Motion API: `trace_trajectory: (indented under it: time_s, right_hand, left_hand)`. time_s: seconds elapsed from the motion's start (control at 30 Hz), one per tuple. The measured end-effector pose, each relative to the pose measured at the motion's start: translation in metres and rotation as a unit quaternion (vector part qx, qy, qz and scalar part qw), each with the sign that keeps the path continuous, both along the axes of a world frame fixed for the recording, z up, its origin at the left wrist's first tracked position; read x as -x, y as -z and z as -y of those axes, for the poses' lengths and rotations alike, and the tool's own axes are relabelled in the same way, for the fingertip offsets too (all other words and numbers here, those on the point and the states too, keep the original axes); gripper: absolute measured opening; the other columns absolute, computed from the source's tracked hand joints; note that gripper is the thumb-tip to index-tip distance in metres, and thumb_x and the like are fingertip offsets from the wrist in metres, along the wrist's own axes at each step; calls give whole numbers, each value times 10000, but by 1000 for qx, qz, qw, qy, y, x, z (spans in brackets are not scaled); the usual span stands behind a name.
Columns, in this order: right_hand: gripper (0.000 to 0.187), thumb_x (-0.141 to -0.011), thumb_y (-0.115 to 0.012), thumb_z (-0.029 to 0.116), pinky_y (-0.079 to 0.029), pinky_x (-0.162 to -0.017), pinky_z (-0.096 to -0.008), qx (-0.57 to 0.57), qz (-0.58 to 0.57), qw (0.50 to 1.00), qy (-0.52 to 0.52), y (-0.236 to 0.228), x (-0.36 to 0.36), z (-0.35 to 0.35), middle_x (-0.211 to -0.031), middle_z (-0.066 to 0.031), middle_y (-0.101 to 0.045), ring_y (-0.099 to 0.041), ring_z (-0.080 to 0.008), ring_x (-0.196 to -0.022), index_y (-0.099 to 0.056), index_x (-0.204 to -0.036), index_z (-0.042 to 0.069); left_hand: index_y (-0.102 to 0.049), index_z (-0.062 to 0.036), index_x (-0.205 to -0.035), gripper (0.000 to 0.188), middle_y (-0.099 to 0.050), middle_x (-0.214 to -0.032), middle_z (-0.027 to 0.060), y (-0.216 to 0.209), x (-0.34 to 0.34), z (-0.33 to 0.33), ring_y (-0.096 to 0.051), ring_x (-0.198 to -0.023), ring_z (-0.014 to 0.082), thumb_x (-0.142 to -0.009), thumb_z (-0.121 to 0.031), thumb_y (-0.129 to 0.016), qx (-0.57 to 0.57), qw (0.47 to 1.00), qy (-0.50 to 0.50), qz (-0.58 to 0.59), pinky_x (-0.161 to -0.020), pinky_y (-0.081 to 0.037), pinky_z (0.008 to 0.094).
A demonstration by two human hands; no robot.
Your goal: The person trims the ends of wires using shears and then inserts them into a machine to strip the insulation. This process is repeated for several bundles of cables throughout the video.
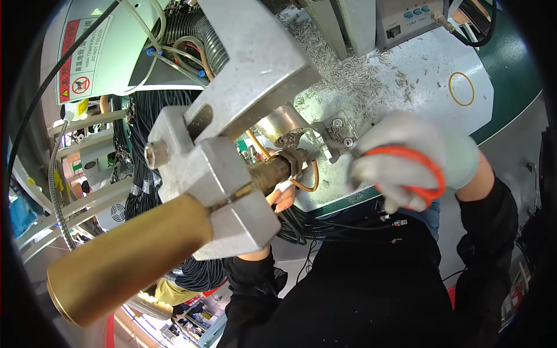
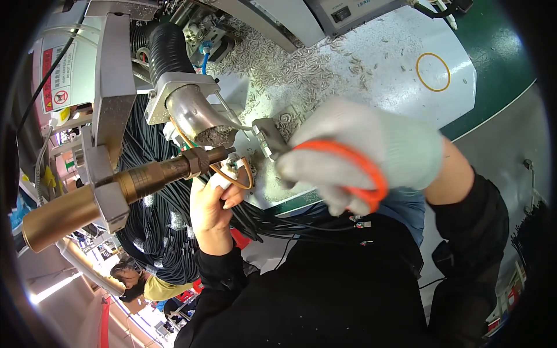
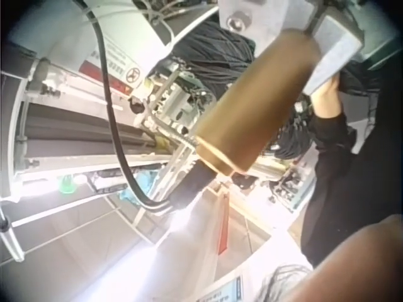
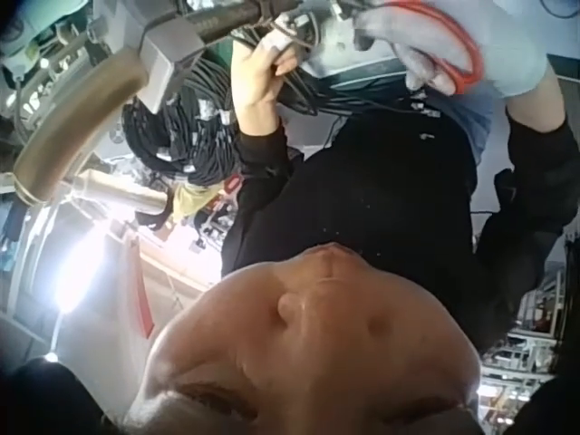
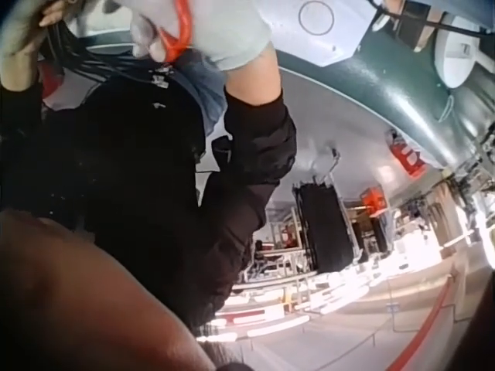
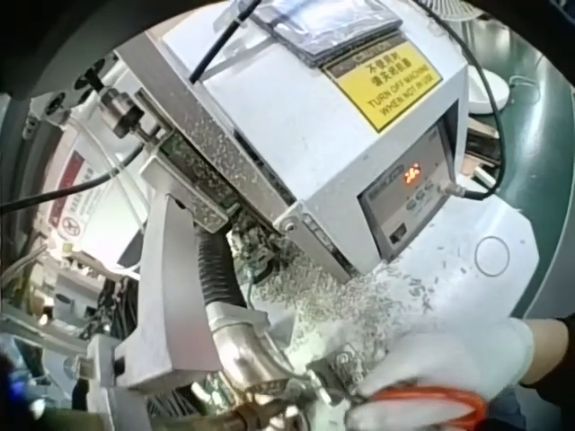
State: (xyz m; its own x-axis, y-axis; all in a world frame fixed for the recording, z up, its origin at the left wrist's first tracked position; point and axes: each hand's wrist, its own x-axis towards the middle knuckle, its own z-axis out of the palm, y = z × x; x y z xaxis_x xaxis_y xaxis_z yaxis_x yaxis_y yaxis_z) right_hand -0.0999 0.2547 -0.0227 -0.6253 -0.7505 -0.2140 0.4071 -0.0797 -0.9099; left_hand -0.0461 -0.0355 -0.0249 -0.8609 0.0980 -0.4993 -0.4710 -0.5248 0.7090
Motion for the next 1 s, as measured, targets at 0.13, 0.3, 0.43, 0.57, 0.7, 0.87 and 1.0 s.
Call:
trace_trajectory:
  time_s: [0.13,0.3,0.43,0.57,0.7,0.87,1.0]
  right_hand:
    - [339,-893,-548,211,-468,-436,-255,-1,-200,980,4,3,7,24,-450,-68,-559,-571,-128,-403,-607,-642,-8]
    - [193,-812,-610,155,-463,-468,-283,-227,-140,961,80,-17,5,11,-496,-63,-546,-581,-167,-458,-616,-676,18]
    - [181,-797,-625,171,-447,-450,-280,-156,-332,918,151,5,-6,24,-526,-59,-534,-566,-166,-462,-609,-703,17]
    - [285,-866,-602,229,-417,-383,-244,-108,-181,956,202,5,-5,42,-520,-51,-534,-521,-110,-403,-592,-726,-18]
    - [290,-858,-611,244,-410,-376,-242,-136,-118,968,172,4,2,45,-519,-43,-528,-516,-104,-400,-596,-730,-15]
    - [289,-858,-617,249,-409,-371,-236,-144,-101,973,147,6,5,46,-518,-41,-524,-516,-100,-397,-600,-728,-9]
    - [288,-867,-620,246,-409,-368,-230,-136,-72,977,149,3,3,45,-517,-42,-525,-517,-98,-394,-602,-726,-5]
  left_hand:
    - [-497,17,-1088,240,-499,-795,29,-2,9,-9,-338,-519,52,-876,-35,-598,75,991,96,-49,-411,-299,178]
    - [-511,-3,-1014,160,-457,-703,2,5,10,-4,-319,-497,46,-885,-46,-594,6,998,67,-18,-400,-258,183]
    - [-542,-8,-935,109,-458,-662,0,0,26,-24,-350,-500,60,-877,-61,-618,122,981,141,-46,-421,-264,204]
    - [-600,12,-835,119,-528,-662,38,-2,35,-33,-435,-522,97,-855,-84,-668,176,972,155,-11,-462,-333,237]
    - [-612,17,-805,115,-553,-647,46,-2,39,-31,-459,-504,102,-843,-70,-676,199,967,152,-37,-451,-352,237]
    - [-611,15,-815,83,-570,-651,51,-4,44,-33,-478,-497,100,-836,-44,-666,246,952,172,-64,-443,-371,229]
    - [-611,14,-816,73,-584,-663,57,-11,43,-40,-487,-501,96,-831,-36,-662,282,937,183,-100,-442,-375,223]
